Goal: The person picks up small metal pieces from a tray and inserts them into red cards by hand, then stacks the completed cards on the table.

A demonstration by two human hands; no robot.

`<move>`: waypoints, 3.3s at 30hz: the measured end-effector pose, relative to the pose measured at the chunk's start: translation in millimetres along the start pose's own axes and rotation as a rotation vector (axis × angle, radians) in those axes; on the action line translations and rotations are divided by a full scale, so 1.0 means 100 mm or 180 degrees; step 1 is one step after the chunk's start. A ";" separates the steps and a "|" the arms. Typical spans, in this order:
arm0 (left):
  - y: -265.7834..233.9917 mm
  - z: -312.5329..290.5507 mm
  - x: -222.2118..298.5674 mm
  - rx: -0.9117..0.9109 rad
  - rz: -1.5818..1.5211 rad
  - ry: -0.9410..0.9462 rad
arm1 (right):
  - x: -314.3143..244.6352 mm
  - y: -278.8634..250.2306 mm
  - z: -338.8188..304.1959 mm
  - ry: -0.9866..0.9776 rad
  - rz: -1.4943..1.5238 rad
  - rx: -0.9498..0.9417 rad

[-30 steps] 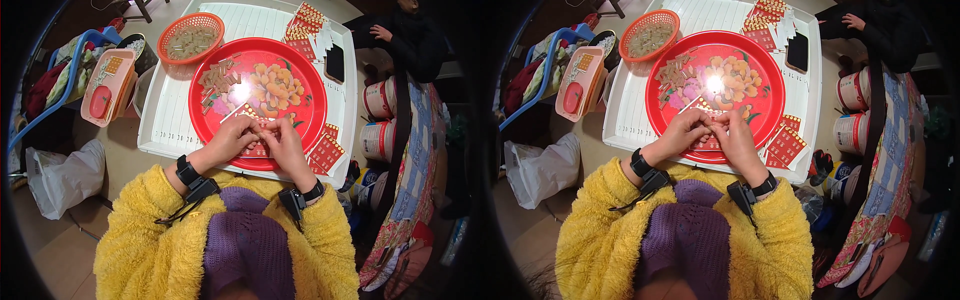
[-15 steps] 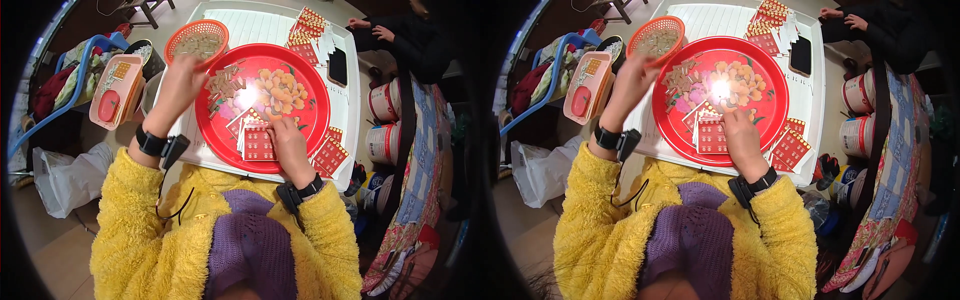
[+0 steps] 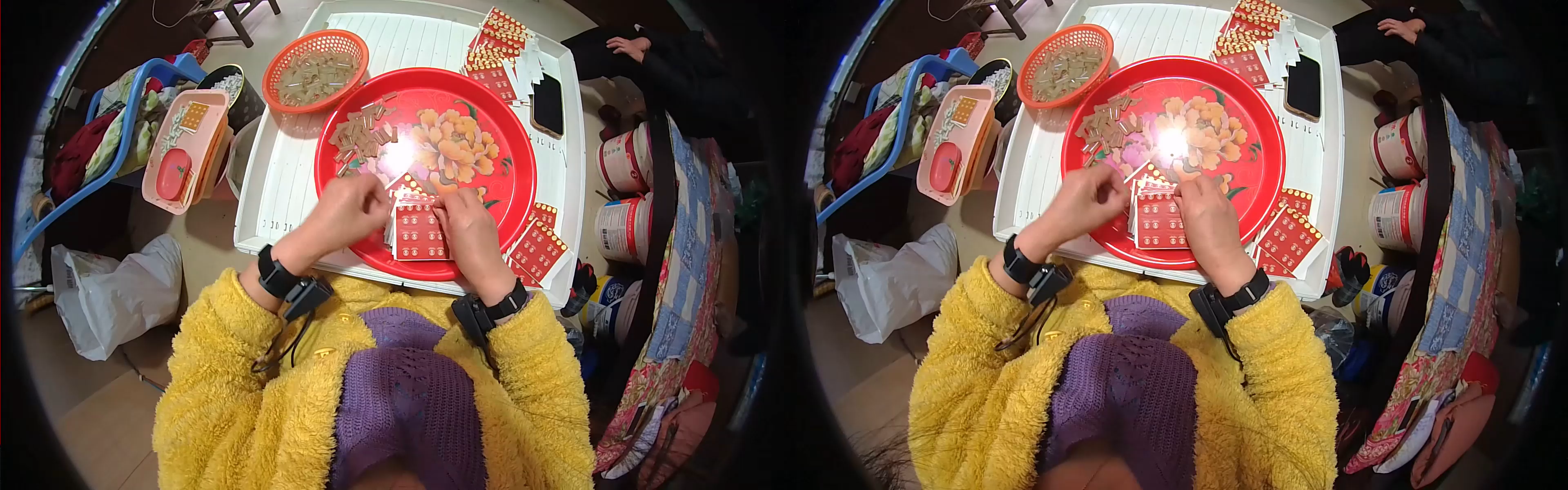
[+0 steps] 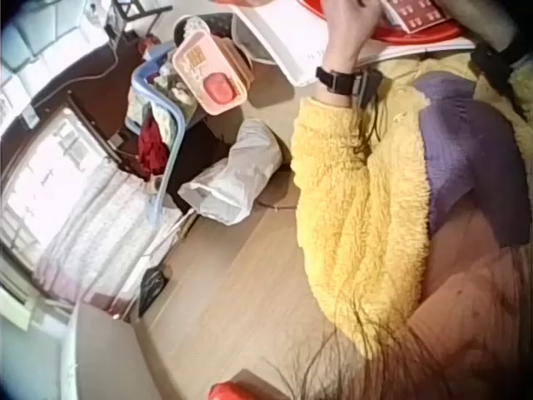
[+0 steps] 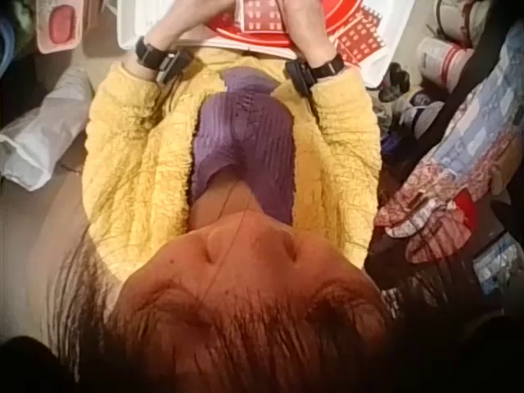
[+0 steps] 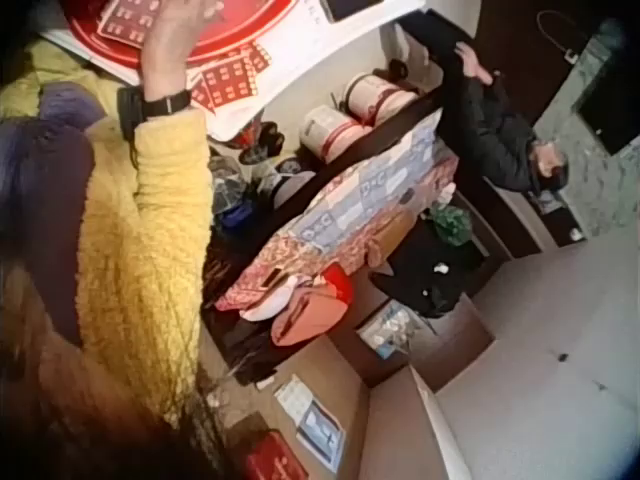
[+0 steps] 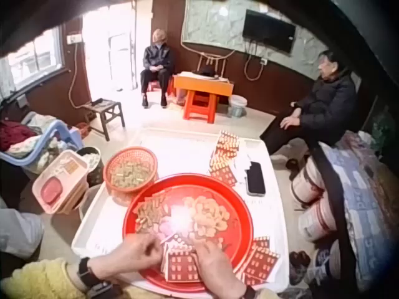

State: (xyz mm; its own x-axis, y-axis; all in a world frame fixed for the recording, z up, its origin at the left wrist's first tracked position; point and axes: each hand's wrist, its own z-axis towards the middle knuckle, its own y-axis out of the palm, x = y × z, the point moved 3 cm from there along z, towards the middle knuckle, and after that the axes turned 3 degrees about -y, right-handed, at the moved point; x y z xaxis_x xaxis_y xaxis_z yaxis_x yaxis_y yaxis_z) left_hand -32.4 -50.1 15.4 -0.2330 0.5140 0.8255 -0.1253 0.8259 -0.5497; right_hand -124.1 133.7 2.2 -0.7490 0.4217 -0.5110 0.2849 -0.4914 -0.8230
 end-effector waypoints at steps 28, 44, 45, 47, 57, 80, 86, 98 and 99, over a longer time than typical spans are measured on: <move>0.63 -0.01 -0.08 -0.0886 -0.2766 -0.1226 | 0.02 -0.04 -0.08 -0.0223 -0.0010 0.0016; 0.65 -0.01 -0.10 -0.0829 -0.3110 -0.1315 | 0.10 0.03 -0.10 0.1147 0.1920 -0.0566; 0.65 -0.01 -0.11 -0.0819 -0.3131 -0.1293 | 0.11 0.03 -0.11 0.1040 0.1805 -0.0537; 0.64 -0.01 -0.11 -0.0802 -0.3169 -0.1251 | 0.12 0.03 -0.12 0.0828 0.1578 -0.0478; 0.63 -0.02 -0.09 -0.0802 -0.3293 -0.1145 | 0.09 -0.03 -0.09 0.1832 0.3058 -0.0587; 0.63 -0.05 -0.16 -0.0677 -0.3164 -0.0781 | 0.11 -0.01 -0.05 0.1630 0.2034 -0.0736; -0.09 0.09 -0.14 0.0394 -0.2192 -0.0107 | -0.02 -0.02 -0.02 0.0416 0.0651 -0.0170; -0.70 0.23 -0.16 0.1277 0.1020 0.0893 | -0.10 0.01 0.01 -0.0381 -0.0320 0.0081; -0.54 0.18 -0.21 0.1099 0.1405 0.0780 | -0.12 0.02 0.00 -0.0435 -0.0360 0.0080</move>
State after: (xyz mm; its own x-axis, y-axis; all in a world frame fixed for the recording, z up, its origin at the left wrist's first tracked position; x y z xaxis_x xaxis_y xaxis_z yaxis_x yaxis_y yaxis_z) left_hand -38.6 -109.4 25.4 -0.1107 0.8628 0.4932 -0.3824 0.4211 -0.8225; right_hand -114.2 127.1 6.6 -0.8502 0.3688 -0.3756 0.1804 -0.4663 -0.8661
